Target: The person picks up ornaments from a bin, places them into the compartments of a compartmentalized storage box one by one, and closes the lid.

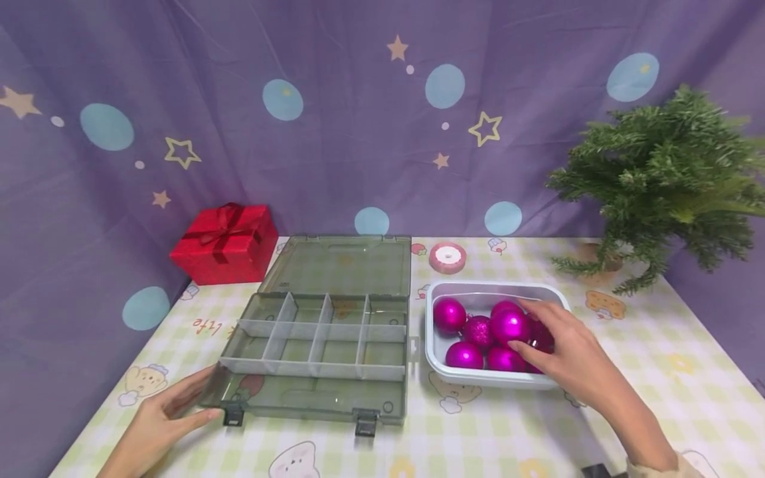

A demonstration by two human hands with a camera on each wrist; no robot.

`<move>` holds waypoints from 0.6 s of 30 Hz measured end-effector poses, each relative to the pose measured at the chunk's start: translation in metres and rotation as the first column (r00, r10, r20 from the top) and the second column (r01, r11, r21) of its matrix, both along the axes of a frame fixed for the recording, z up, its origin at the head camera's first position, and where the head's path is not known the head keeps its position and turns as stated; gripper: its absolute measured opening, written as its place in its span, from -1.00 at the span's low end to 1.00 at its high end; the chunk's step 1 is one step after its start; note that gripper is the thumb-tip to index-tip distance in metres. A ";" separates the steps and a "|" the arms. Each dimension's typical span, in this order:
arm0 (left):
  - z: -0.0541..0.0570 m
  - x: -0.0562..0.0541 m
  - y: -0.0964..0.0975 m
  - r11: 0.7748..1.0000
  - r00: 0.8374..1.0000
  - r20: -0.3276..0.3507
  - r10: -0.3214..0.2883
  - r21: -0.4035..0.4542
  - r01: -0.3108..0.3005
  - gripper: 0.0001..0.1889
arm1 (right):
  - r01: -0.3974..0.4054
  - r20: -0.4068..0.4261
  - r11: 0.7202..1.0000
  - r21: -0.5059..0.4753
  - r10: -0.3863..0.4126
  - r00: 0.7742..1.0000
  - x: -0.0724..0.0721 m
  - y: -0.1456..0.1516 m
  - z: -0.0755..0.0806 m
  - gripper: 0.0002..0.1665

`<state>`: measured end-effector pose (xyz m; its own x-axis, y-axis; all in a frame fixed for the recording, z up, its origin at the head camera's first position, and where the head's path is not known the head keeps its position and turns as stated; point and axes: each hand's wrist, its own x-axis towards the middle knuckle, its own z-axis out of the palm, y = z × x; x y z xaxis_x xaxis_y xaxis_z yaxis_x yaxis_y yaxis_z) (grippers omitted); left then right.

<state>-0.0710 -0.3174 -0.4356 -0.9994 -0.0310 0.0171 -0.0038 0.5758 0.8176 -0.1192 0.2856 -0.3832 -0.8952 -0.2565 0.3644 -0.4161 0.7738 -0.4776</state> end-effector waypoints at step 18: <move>-0.002 -0.003 -0.001 0.999 1.000 0.025 0.002 0.042 -0.003 -0.23 | -0.017 -0.079 0.996 0.088 0.023 0.997 -0.006 -0.004 -0.001 -0.30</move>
<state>-0.0740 -0.3184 -0.4374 -0.9994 -0.0336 -0.0095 -0.0262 0.5407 0.8408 -0.1250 0.2814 -0.3843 -0.8584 -0.3079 0.4102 -0.4661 0.8021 -0.3733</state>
